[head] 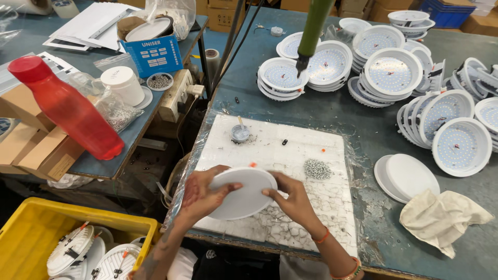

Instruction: The person assembles LED light fixtures by placing covers onto the base, using a powered screwdriver to secure components, and placing the assembled units into a bin.

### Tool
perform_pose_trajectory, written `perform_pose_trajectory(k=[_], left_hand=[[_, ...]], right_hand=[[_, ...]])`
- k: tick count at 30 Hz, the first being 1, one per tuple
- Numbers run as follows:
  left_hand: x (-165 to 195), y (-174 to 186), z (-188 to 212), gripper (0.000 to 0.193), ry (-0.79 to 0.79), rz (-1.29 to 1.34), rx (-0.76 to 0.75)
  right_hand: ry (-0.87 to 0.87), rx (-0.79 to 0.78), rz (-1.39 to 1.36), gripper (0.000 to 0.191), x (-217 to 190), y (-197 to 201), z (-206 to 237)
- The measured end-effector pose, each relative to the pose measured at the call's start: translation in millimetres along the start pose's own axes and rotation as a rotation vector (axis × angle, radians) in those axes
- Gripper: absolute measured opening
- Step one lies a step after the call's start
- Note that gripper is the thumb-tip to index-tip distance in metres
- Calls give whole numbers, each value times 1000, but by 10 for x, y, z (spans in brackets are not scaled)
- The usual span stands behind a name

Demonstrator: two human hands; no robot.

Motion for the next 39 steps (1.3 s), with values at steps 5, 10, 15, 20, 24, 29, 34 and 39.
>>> perform_pose_trajectory(k=[5, 10, 15, 20, 24, 29, 34, 39], left_hand=[[-934, -333, 127, 86, 88, 654, 396], [-1020, -840, 89, 73, -78, 812, 458], [-541, -792, -26, 63, -354, 845, 196], [-150, -571, 110, 60, -436, 527, 168], [-169, -565, 123, 57, -488, 749, 166], [-425, -760, 12, 62, -401, 850, 134], [-577, -803, -92, 65, -419, 884, 128], [-419, -715, -41, 60, -517, 807, 107]], right_hand=[[-280, 70, -178, 111, 461, -203, 2], [-246, 60, -459, 70, 662, -187, 75], [-207, -71, -91, 57, 277, 148, 37], [-74, -158, 226, 57, -247, 146, -24], [371, 454, 717, 67, -807, 49, 338], [407, 534, 914, 48, -726, -336, 439], [432, 550, 856, 49, -815, -361, 406], [432, 532, 858, 52, -891, -316, 347]])
Point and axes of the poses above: each hand's wrist, its own z-axis away from the middle knuckle, its own y-axis out of the back of the hand, x = y × z, the point moved 10 cm from there along -z, towards the middle knuckle, and after that the axes turned 13 degrees about -x, right-handed, at the moved point
